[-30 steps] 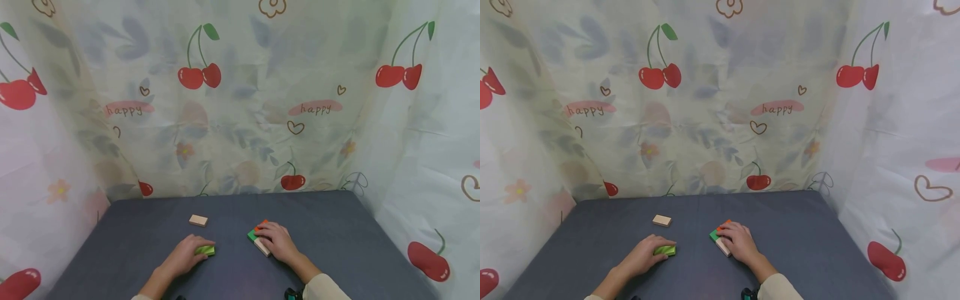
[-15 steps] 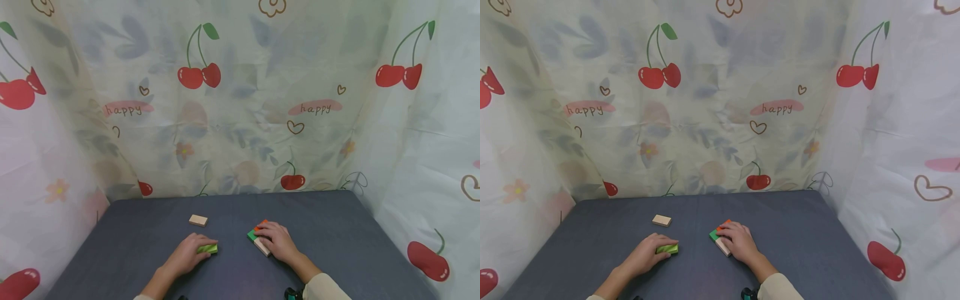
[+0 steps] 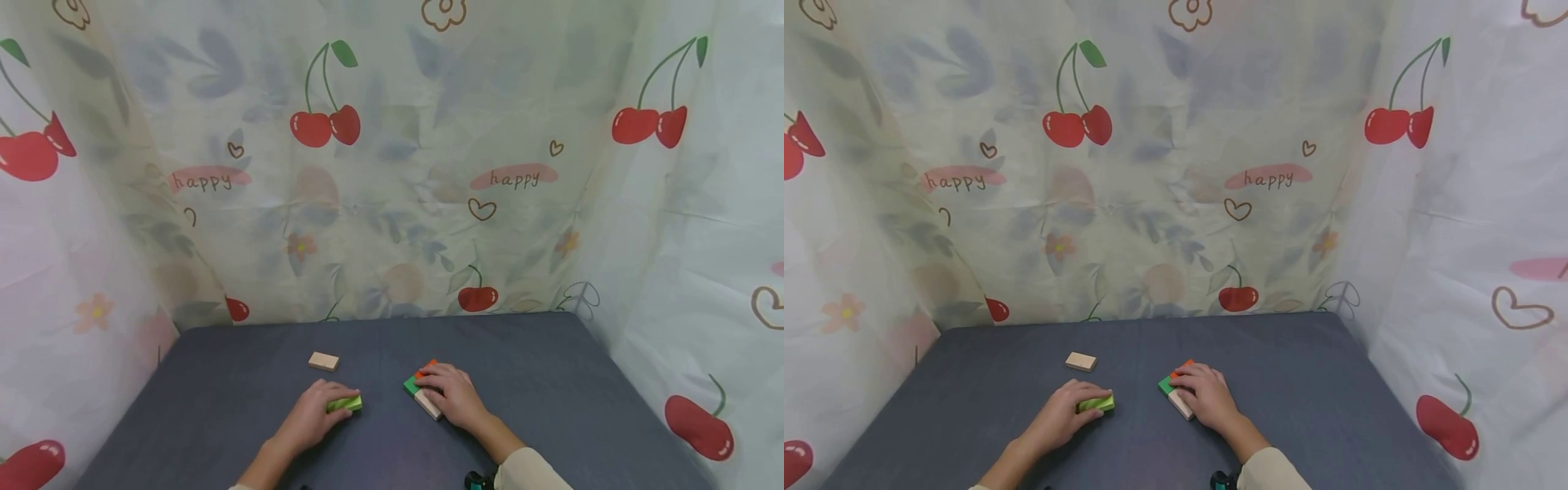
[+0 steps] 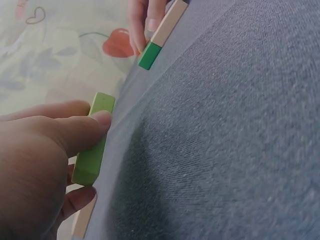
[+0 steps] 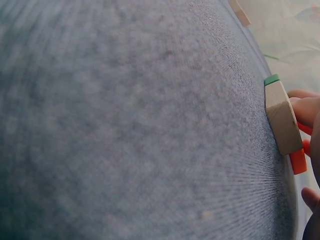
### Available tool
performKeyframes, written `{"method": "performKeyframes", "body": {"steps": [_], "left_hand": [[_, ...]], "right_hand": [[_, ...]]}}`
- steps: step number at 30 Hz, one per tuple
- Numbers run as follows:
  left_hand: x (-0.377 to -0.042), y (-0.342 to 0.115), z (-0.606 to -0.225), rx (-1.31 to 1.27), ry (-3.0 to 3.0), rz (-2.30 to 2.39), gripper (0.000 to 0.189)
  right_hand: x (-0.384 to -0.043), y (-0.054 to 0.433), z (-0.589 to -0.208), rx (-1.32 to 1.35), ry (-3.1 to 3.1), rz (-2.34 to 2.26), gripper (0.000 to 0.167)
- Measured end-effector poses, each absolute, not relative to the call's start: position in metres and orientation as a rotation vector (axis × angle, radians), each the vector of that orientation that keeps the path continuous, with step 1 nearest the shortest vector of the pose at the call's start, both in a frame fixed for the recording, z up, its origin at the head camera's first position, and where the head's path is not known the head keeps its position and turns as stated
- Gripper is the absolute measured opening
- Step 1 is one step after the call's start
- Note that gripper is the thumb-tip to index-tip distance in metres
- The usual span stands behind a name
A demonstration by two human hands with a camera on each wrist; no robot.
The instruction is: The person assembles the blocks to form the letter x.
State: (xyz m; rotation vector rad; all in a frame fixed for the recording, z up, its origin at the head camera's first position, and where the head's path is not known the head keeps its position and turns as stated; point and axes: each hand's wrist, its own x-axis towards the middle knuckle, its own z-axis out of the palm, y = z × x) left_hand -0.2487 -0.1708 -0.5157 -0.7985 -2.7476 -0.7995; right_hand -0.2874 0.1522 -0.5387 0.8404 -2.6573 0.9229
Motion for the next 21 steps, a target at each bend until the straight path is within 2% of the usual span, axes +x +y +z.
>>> {"method": "performKeyframes", "body": {"steps": [21], "left_hand": [[-0.248,-0.16,-0.519,-0.723,-2.721,-0.87,0.031]], "right_hand": [[-0.289,0.152,-0.54,0.823,-2.688,0.884,0.023]]}}
